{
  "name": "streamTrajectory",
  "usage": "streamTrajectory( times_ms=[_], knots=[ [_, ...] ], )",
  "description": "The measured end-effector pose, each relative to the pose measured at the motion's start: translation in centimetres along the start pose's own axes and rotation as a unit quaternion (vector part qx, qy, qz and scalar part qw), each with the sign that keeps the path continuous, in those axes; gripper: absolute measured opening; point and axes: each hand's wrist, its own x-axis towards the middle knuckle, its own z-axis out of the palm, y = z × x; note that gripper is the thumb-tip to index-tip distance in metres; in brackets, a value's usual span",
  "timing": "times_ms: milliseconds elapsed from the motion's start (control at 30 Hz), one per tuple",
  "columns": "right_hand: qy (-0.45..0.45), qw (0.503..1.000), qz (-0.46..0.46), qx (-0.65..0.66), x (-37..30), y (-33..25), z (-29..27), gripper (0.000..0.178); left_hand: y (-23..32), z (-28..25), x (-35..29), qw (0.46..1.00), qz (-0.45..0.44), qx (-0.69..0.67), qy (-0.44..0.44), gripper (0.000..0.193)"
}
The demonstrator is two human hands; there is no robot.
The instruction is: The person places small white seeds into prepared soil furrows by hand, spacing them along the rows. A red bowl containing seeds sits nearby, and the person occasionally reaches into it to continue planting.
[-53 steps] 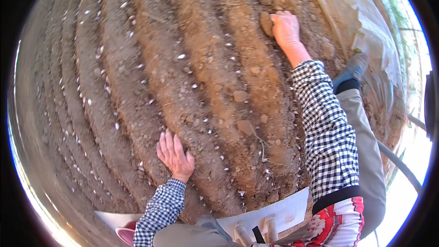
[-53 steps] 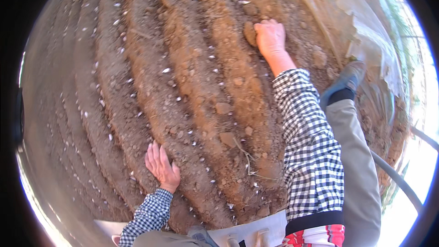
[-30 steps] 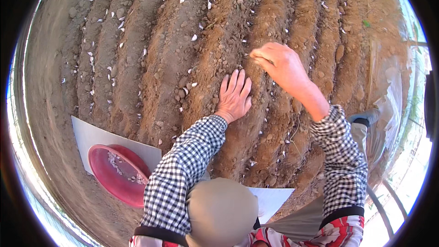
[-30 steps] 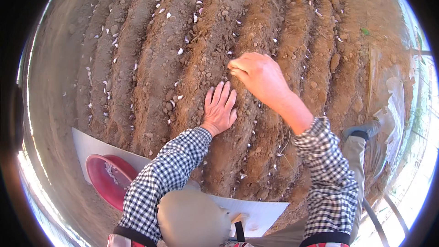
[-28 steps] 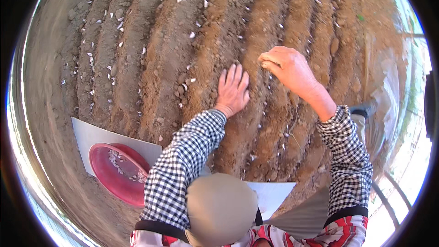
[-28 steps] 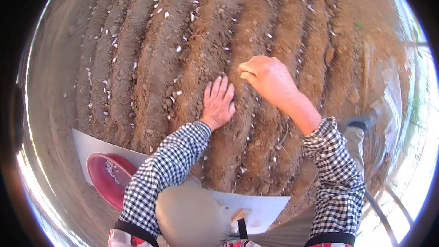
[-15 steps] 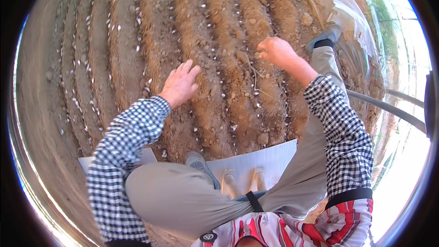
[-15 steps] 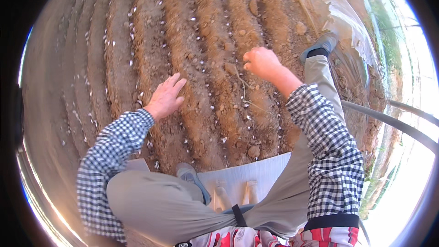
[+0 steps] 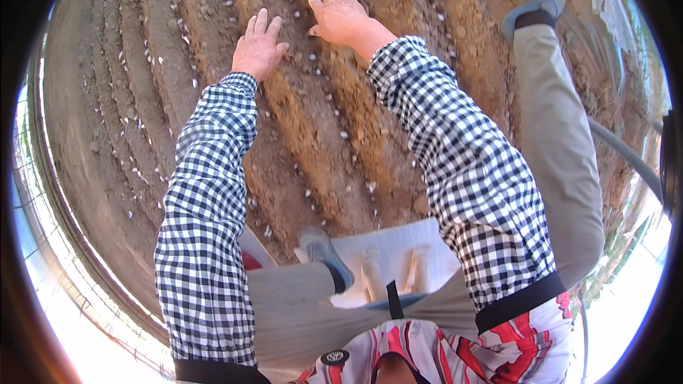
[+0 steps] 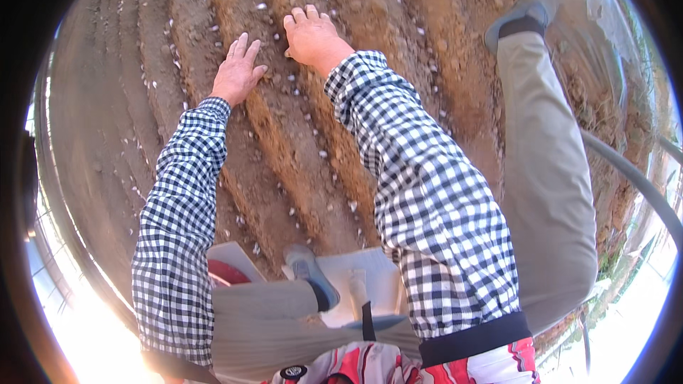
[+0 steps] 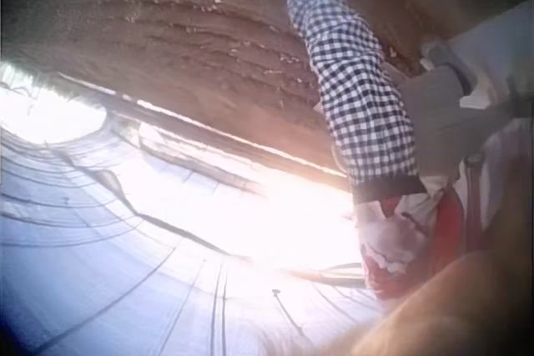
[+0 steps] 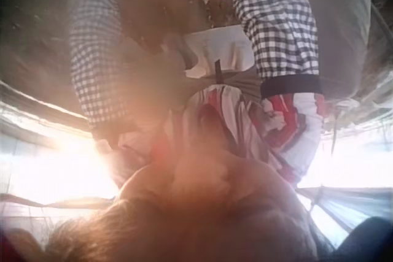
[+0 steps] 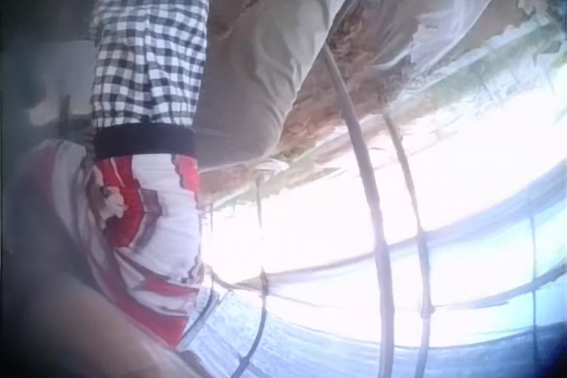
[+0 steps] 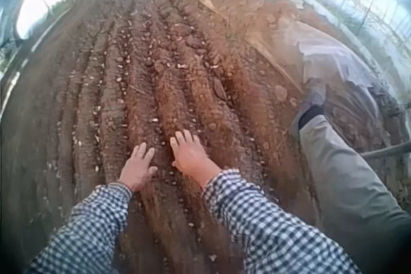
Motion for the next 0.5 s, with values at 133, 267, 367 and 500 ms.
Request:
streamTrajectory(
  times_ms=[133, 267, 367, 500],
  knots=[
    [-0.071, 0.993, -0.071, -0.058, -8.1, -0.9, 0.7, 0.073, 3.8, 3.0, -6.4, 0.998, 0.016, -0.054, -0.017, 0.072],
    [-0.121, 0.990, -0.073, -0.023, -16.6, -5.2, -1.3, 0.069, 8.8, 2.9, -15.4, 0.994, -0.031, -0.060, -0.081, 0.074],
    [-0.168, 0.981, -0.097, -0.029, -23.3, -6.2, -2.8, 0.063, 14.2, 3.3, -20.8, 0.987, -0.060, -0.095, -0.115, 0.077],
    [-0.319, 0.944, -0.080, 0.026, -32.7, -9.4, -4.8, 0.067, 21.6, 4.9, -28.9, 0.972, -0.073, -0.147, -0.168, 0.078]
  ],
)
